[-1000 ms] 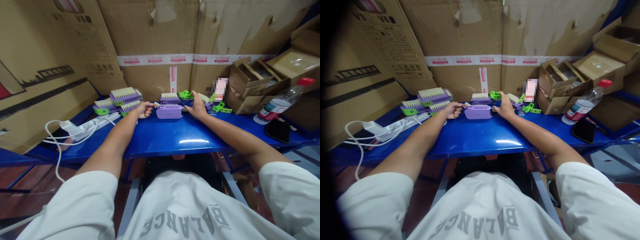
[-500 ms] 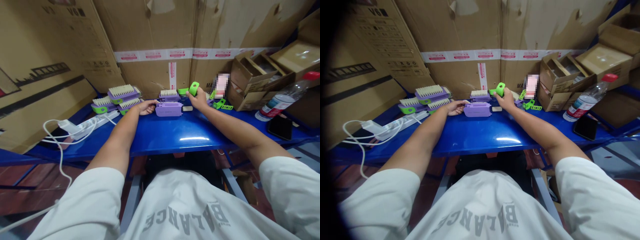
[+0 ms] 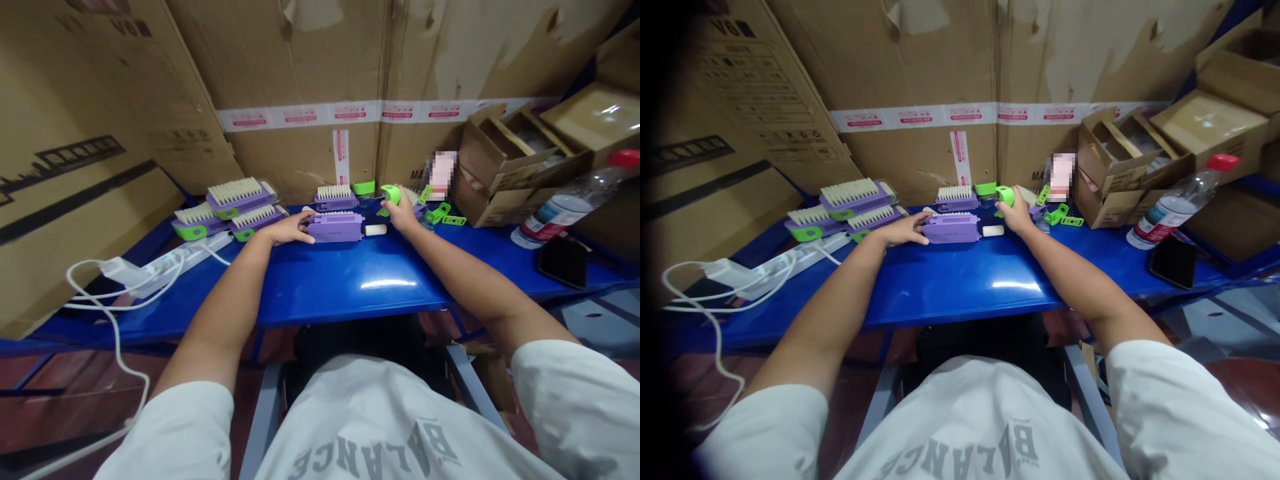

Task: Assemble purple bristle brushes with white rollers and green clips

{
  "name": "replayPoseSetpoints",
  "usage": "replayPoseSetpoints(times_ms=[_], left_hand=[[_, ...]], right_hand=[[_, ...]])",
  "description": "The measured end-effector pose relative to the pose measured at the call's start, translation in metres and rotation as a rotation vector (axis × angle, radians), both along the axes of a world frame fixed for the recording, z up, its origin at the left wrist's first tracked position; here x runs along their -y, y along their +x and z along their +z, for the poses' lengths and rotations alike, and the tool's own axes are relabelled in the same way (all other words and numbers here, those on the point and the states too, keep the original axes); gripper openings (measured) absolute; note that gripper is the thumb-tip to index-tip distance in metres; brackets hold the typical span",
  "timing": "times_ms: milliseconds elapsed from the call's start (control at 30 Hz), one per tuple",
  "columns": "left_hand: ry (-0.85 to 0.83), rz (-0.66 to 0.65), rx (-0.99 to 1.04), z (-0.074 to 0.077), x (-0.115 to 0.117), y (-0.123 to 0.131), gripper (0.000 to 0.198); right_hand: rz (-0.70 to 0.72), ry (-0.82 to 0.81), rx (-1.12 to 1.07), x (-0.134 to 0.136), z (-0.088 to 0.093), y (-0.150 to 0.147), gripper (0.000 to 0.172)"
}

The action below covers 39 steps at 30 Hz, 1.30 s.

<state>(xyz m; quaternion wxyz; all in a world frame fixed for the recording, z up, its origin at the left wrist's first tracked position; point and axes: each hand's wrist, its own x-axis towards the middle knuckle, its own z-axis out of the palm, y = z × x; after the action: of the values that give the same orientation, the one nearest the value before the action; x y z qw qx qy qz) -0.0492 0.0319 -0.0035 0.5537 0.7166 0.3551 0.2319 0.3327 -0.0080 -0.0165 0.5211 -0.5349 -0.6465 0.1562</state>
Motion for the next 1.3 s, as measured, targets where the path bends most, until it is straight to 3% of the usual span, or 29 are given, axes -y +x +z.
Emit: replayPoseSetpoints(times_ms=[133, 233, 400, 600, 700, 733, 800, 867, 967, 1133, 1300], left_hand=[[0.176, 0.042, -0.127, 0.004, 0.005, 0.009, 0.103], [0.302, 0.049, -0.205, 0.008, 0.008, 0.015, 0.104], [0.404, 0.067, -0.262, 0.010, 0.010, 0.022, 0.078], [0.470, 0.102, -0.269, 0.011, 0.008, 0.018, 0.068], [0.487, 0.156, -0.246, 0.011, 0.005, 0.011, 0.068], [0.499, 0.183, -0.238, 0.011, 0.003, 0.008, 0.069], [0.530, 0.230, -0.202, 0.009, 0.000, 0.005, 0.070], [0.559, 0.264, -0.128, 0.007, -0.004, 0.005, 0.075], [0.655, 0.333, 0.017, 0.003, -0.009, 0.009, 0.083], [0.878, 0.415, 0.111, 0.006, 0.000, 0.022, 0.093], [1.085, 0.401, -0.118, 0.017, 0.021, 0.034, 0.078]], right_hand=[[-0.005, -0.051, -0.036, 0.006, 0.005, -0.004, 0.030], [0.069, -0.037, -0.097, 0.012, 0.010, -0.009, 0.035], [0.393, -0.310, -0.236, 0.024, 0.022, -0.012, 0.041], [0.668, -0.400, -0.270, 0.047, 0.045, -0.013, 0.033], [0.897, -0.687, -0.114, 0.054, 0.053, -0.013, 0.028], [0.897, -0.705, -0.046, 0.053, 0.054, -0.013, 0.026], [0.781, -0.567, -0.009, 0.049, 0.053, -0.010, 0.022], [0.620, -0.368, -0.108, 0.041, 0.049, -0.007, 0.022], [0.511, -0.247, -0.171, 0.031, 0.043, -0.004, 0.024], [0.437, -0.296, -0.306, 0.028, 0.030, -0.013, 0.040], [0.389, -0.363, -0.269, 0.029, 0.022, -0.020, 0.045]])
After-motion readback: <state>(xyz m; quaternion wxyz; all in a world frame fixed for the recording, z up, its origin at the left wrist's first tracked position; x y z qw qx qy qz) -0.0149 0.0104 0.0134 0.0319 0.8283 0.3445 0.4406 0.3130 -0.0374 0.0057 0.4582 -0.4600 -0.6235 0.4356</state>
